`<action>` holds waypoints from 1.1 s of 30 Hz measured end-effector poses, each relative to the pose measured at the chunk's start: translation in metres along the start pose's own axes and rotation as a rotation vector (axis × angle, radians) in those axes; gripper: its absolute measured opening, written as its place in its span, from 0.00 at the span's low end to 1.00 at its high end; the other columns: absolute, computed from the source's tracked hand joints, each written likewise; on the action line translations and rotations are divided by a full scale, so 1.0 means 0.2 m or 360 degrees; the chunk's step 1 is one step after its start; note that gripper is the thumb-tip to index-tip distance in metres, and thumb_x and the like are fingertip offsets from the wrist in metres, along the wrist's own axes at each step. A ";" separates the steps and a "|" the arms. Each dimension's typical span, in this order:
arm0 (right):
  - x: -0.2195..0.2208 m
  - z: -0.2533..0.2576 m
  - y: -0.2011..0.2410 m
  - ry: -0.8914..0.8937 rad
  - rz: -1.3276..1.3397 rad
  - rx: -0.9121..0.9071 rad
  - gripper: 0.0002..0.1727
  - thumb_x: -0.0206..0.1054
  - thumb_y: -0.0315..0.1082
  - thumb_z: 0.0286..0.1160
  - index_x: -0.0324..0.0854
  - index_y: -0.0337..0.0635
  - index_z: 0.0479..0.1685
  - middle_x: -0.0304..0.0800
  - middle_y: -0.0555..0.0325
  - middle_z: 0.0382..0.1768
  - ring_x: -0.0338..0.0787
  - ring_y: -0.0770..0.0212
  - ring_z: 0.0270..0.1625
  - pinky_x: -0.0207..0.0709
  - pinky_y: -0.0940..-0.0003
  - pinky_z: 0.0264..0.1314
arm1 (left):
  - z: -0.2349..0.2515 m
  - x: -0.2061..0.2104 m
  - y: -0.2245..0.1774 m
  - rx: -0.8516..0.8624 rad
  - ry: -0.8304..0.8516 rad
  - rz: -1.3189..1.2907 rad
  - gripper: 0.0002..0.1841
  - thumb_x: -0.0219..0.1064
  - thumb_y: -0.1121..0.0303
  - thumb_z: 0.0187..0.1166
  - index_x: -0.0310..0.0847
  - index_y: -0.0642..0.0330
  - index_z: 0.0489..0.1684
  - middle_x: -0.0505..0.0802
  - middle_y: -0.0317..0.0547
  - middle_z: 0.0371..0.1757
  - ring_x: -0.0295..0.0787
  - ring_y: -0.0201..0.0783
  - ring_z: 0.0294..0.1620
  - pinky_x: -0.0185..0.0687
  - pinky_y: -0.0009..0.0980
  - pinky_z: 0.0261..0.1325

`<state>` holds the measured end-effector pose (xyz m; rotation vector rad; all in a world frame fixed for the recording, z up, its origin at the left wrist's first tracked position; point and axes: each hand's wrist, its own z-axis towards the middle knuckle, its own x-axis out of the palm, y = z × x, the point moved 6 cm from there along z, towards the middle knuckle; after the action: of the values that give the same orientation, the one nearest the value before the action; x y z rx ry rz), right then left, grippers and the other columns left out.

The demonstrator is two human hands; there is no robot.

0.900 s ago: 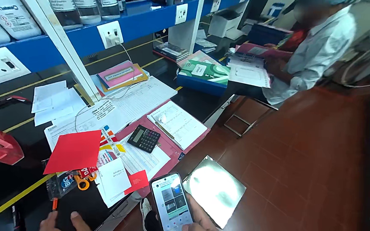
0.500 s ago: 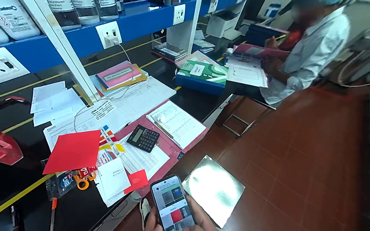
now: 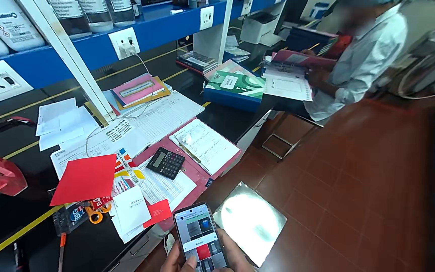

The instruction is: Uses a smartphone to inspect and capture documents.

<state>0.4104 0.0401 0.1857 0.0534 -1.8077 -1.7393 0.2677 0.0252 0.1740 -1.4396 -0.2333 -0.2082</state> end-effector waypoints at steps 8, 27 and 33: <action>0.01 -0.04 -0.02 -0.0012 0.0012 0.0010 0.33 0.53 0.18 0.68 0.51 0.29 0.79 0.81 0.50 0.66 0.86 0.63 0.66 0.82 0.61 0.69 | -0.04 0.01 0.00 -0.0099 -0.0092 0.0098 0.18 0.49 0.82 0.80 0.72 0.71 0.66 0.95 0.33 0.52 0.92 0.25 0.53 0.87 0.29 0.63; 0.01 -0.12 0.05 0.0014 0.0115 -0.0071 0.36 0.51 0.18 0.64 0.50 0.28 0.80 0.79 0.49 0.68 0.84 0.62 0.68 0.80 0.60 0.71 | -0.10 0.06 -0.03 -0.0035 0.0217 -0.0153 0.28 0.61 0.54 0.83 0.64 0.55 0.80 0.87 0.25 0.68 0.83 0.26 0.69 0.78 0.31 0.74; 0.02 -0.13 0.08 0.0053 0.0155 -0.0097 0.37 0.50 0.19 0.63 0.48 0.30 0.81 0.78 0.51 0.69 0.83 0.63 0.69 0.80 0.60 0.72 | -0.10 0.09 -0.06 0.0008 0.0237 -0.0235 0.29 0.62 0.55 0.83 0.64 0.54 0.82 0.87 0.26 0.70 0.82 0.27 0.70 0.77 0.32 0.75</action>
<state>0.4255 0.0177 0.1993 -0.0300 -1.7044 -1.7138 0.2814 0.0036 0.1876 -1.3960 -0.2181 -0.4334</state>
